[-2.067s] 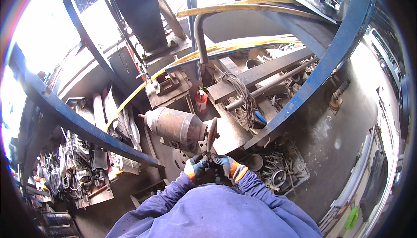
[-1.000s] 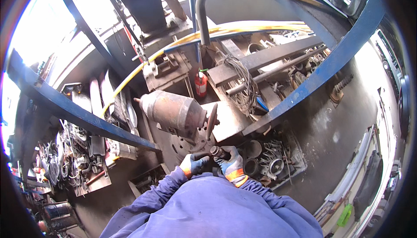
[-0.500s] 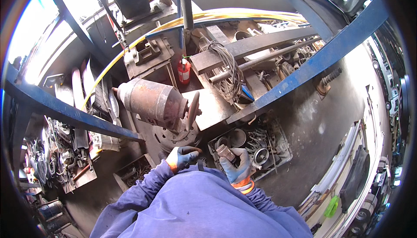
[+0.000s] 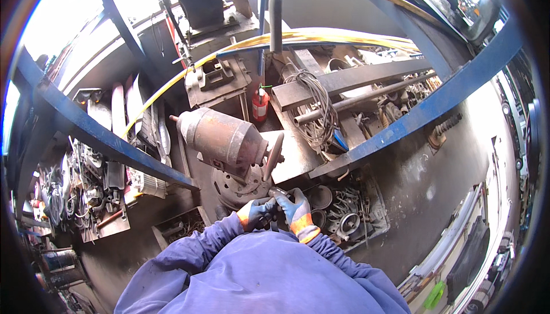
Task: The person uses a bench grinder to smooth the edges of small metal parts. They repeatedly hold the parts against the spinning wheel, rotate them to treat different sides, and briefly inspect the surfaces before continuing.
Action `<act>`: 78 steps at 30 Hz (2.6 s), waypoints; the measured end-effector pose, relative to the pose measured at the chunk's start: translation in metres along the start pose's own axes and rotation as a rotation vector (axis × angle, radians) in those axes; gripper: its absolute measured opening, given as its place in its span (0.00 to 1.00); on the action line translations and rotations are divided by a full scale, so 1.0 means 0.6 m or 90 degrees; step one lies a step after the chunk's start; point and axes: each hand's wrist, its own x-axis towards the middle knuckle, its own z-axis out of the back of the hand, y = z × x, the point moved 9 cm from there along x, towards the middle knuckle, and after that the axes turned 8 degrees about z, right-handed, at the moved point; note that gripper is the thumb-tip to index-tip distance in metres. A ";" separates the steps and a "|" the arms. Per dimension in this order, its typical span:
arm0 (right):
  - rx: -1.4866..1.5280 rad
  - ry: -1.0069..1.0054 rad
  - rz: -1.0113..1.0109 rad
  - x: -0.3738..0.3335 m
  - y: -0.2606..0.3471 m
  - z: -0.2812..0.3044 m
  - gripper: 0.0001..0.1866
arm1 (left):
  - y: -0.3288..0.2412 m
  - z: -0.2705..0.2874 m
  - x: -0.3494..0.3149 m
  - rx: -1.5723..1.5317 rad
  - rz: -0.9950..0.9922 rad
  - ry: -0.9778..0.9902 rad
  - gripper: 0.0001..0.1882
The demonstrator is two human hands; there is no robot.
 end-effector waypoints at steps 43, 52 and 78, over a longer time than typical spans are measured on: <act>-0.092 -0.038 0.152 0.029 0.055 -0.029 0.20 | -0.044 0.027 -0.007 -0.037 -0.124 -0.024 0.17; 0.001 0.032 0.077 -0.010 0.067 -0.049 0.19 | -0.050 0.017 -0.042 -0.069 -0.134 -0.003 0.22; 0.107 0.089 0.046 0.007 0.017 -0.062 0.23 | -0.044 0.061 -0.022 -0.109 -0.171 -0.167 0.18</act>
